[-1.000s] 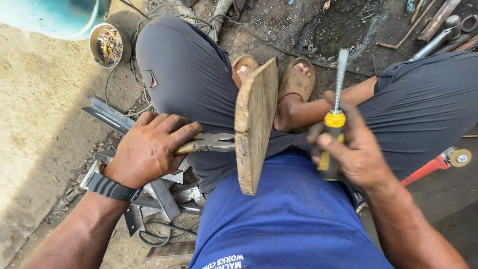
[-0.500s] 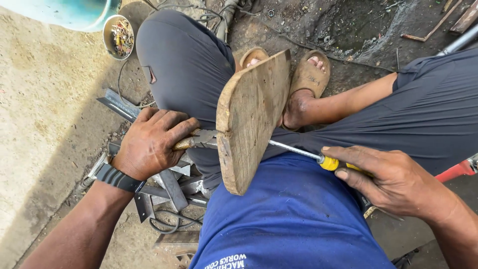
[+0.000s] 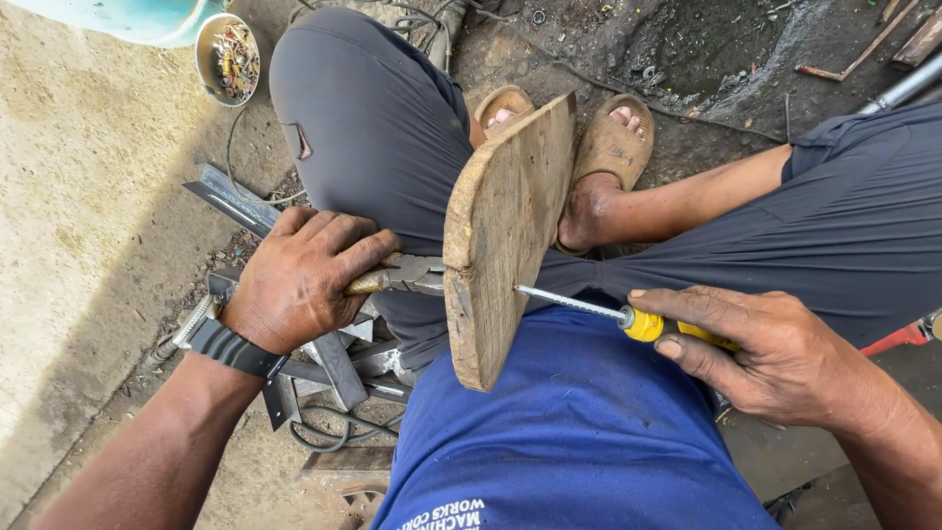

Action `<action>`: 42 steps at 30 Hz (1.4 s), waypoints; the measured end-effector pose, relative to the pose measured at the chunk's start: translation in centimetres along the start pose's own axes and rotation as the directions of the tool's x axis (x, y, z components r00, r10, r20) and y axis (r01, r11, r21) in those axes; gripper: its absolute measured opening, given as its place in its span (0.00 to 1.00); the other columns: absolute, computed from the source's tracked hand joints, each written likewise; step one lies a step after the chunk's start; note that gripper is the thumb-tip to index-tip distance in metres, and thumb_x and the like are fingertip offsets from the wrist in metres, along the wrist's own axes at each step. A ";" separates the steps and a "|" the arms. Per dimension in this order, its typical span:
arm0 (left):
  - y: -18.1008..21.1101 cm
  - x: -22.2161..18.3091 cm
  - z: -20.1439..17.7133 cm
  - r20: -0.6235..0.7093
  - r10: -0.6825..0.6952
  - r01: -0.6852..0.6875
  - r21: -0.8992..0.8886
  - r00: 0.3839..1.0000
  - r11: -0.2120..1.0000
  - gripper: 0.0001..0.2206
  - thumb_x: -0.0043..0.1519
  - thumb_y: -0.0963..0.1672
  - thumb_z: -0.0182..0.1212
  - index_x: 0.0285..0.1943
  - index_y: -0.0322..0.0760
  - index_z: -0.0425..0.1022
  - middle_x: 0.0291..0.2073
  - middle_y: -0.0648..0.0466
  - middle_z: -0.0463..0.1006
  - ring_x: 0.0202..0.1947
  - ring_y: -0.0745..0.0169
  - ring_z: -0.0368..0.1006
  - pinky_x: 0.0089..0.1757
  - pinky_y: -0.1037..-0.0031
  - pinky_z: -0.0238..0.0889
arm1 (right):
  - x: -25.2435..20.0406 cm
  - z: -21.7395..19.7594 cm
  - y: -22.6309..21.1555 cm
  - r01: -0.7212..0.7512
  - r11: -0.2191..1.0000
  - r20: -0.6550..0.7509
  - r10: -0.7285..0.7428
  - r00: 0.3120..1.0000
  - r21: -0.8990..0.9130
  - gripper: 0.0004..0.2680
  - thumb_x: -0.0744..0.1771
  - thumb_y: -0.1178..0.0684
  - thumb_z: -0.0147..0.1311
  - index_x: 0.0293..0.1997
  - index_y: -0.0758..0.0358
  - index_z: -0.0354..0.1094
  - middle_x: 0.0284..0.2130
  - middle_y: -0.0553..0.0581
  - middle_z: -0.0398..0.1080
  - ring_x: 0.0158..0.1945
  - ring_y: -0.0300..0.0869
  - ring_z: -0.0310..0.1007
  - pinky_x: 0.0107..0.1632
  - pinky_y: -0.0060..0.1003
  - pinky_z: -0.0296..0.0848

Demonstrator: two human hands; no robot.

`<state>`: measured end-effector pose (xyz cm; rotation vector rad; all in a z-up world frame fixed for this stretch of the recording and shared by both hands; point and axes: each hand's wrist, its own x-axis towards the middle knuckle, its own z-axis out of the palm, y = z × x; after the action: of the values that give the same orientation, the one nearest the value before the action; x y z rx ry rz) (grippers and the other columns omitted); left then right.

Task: Using pliers and a screwdriver to secure and adjust metal fittings on a wooden base.

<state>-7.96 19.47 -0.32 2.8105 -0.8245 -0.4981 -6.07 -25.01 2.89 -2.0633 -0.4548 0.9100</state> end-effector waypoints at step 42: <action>0.3 0.2 0.2 -0.022 0.006 -0.006 0.005 1.000 1.000 0.21 0.57 0.52 0.66 0.60 0.53 0.76 0.48 0.57 0.79 0.46 0.60 0.75 0.50 0.63 0.62 | -0.7 -4.8 -5.2 -0.028 0.852 0.004 0.035 0.999 -0.523 0.23 0.59 0.49 0.63 0.61 0.40 0.73 0.19 0.43 0.76 0.08 0.40 0.72 0.12 0.39 0.71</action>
<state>-8.04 19.09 -0.51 2.8118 -0.8306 -0.4636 -3.00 -24.89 9.28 -2.5648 -0.7452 0.8860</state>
